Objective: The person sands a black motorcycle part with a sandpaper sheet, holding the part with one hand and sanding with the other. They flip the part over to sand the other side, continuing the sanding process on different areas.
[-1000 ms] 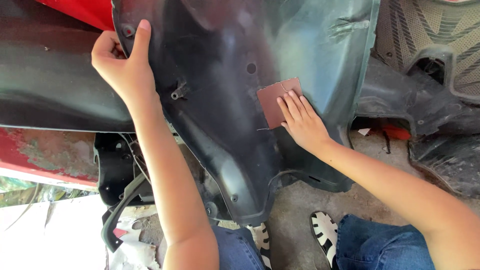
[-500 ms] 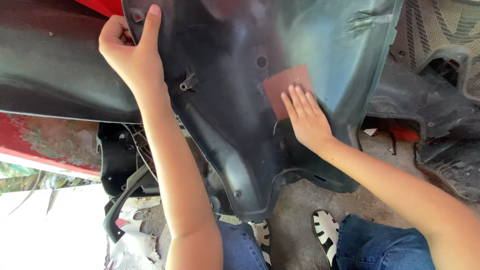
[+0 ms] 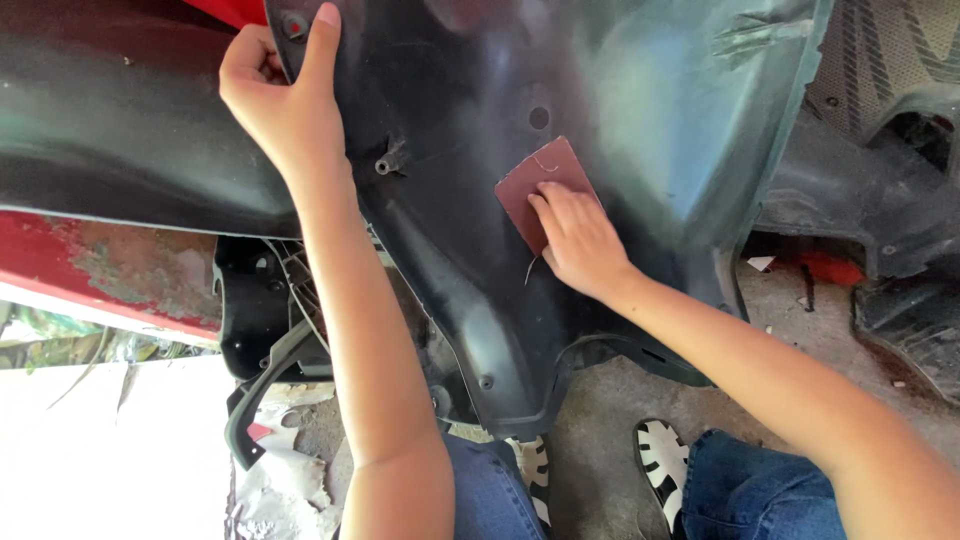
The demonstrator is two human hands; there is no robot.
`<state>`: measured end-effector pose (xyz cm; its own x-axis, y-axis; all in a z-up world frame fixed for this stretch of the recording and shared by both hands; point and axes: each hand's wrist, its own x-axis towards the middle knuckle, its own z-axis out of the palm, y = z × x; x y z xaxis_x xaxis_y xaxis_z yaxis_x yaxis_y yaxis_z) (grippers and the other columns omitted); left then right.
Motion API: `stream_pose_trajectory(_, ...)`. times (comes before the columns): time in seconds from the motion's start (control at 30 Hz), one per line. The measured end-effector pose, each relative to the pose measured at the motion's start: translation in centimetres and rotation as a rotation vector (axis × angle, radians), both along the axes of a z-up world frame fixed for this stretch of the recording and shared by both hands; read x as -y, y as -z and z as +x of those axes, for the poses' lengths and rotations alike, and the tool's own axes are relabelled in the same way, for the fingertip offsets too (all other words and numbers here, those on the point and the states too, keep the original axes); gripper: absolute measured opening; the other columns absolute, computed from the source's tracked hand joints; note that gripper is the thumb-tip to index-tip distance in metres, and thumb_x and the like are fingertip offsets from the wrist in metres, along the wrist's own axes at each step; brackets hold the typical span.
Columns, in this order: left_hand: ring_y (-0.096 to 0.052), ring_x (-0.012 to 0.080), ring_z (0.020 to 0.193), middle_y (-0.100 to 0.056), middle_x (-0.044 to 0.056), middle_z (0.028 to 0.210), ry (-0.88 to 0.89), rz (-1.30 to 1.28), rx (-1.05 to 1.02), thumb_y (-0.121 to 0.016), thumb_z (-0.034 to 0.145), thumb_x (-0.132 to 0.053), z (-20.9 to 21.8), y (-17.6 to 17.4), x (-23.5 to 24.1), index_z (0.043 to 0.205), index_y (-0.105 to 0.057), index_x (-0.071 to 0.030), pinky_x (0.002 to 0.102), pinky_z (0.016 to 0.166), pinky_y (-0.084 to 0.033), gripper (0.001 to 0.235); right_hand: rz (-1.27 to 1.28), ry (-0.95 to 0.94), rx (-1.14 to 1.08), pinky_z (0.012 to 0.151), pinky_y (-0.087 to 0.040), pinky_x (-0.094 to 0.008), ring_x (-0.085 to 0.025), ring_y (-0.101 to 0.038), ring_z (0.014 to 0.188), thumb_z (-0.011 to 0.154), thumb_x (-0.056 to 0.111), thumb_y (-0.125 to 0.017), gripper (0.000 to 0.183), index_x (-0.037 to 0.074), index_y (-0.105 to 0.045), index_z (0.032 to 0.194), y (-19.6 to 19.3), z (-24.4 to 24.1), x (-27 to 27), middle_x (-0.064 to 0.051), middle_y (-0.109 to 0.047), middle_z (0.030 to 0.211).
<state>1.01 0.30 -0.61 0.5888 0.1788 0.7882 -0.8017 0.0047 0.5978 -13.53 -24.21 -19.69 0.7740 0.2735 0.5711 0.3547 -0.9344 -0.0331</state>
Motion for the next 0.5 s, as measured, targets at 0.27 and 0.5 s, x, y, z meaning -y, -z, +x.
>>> stream_pose_trajectory(0.27, -0.029, 0.0038, 0.063, -0.038, -0.01, 0.066, -0.021, -0.024, 0.017, -0.09, 0.092, -0.01, -0.3, -0.1, 0.2, 0.071, -0.044, -0.009, 0.026, 0.06, -0.023, 0.051, 0.111, 0.007, 0.133, 0.106, -0.041, -0.048, -0.038, -0.051, 0.121, 0.075, 0.008, -0.075, 0.06, 0.002, -0.056, 0.131, 2.4, 0.8, 0.2, -0.02, -0.053, 0.129)
stream_pose_trajectory(0.5, -0.028, 0.0047, 0.066, -0.035, -0.009, 0.069, -0.001, -0.048, 0.021, -0.091, 0.09, -0.012, -0.4, 0.1, 0.3, 0.074, -0.044, -0.008, 0.027, 0.062, -0.023, 0.05, 0.104, 0.035, 0.158, 0.101, -0.042, -0.047, -0.035, -0.052, 0.116, 0.073, 0.012, -0.077, 0.05, 0.006, -0.057, 0.118, 1.6, 0.1, 0.1, -0.014, -0.053, 0.122)
